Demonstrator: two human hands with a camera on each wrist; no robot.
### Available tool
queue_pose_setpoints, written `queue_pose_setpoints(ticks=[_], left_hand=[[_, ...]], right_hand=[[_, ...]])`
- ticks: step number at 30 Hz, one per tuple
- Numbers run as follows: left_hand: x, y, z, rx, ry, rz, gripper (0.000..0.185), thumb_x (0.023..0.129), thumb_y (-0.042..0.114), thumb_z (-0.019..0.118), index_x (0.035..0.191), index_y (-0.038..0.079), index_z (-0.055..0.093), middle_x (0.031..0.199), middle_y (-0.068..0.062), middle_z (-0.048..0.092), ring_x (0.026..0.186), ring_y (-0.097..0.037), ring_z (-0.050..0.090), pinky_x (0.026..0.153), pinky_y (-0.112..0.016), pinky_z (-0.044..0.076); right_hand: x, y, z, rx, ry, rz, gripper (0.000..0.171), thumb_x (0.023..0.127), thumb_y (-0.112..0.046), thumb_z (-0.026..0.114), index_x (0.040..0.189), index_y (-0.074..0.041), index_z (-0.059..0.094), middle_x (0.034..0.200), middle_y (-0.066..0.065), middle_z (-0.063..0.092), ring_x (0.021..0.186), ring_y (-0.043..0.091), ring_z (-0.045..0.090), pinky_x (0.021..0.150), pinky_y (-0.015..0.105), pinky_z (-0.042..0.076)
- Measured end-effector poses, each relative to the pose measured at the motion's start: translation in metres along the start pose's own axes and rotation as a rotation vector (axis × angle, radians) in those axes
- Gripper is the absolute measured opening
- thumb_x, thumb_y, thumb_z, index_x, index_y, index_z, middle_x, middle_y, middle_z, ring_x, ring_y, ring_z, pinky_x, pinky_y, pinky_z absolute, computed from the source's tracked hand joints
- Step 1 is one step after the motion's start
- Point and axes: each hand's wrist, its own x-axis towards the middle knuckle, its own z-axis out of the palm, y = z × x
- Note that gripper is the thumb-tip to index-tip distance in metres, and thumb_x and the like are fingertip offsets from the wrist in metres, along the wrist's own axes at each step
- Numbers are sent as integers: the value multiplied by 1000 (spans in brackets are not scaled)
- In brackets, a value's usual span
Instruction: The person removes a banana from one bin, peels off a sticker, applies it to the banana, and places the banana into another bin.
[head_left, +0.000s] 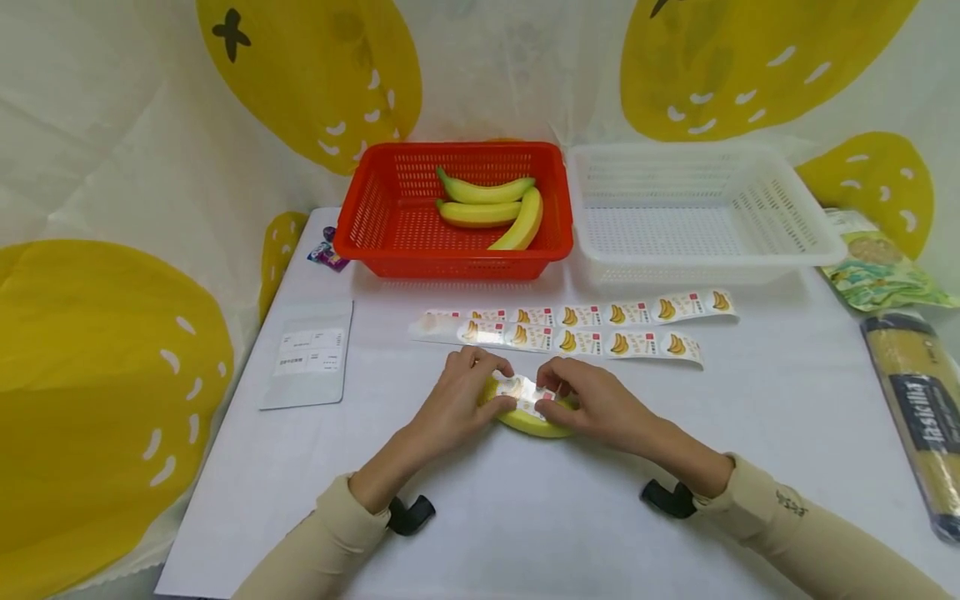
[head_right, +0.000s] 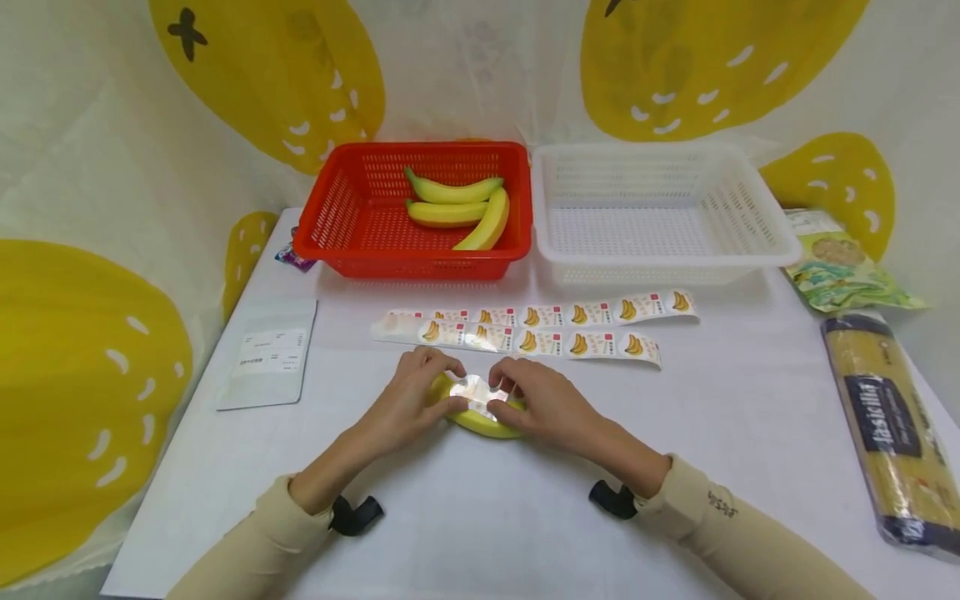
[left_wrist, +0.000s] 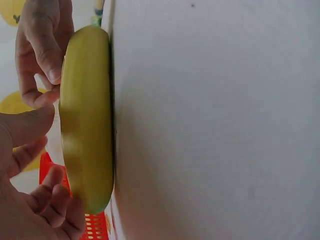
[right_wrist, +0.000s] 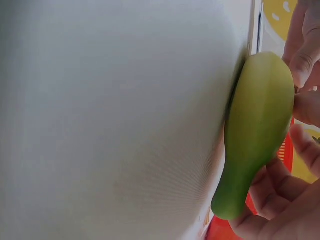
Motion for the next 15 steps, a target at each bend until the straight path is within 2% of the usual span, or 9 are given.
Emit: queue_pose_setpoints(ticks=[2,4,10,15], left_hand=[[1,-1,0,-9,-27,47,26,90,25,79,112,20,67,121,-8,55,115,-31,45,97,-45,40],[2,-1,-1,22,-56,62,22,90,26,77,111,24,69,124,-9,55,119,-33,44,99,-49,38],[4,-1,-5,103,-132,25,19,92,28,76,110,29,73,131,-9,55,129,-34,40,100,-54,37],[3,-1,-6,117,-132,7,19,90,31,77,109,30,75,124,-9,57,126,-34,41,99,-53,37]], right_hand=[[-1,0,0,-17,-5,-39,19,91,-21,74,108,-19,67,98,-10,68,88,9,60,81,31,54],[-1,1,1,-33,-10,-67,16,92,-20,73,108,-21,69,98,-12,68,88,7,60,81,31,54],[-3,1,1,-43,-26,-101,14,93,-20,71,106,-23,72,95,-14,67,88,4,59,79,29,51],[-3,1,2,-61,-38,-103,12,94,-22,71,106,-23,72,94,-14,68,87,4,58,81,29,51]])
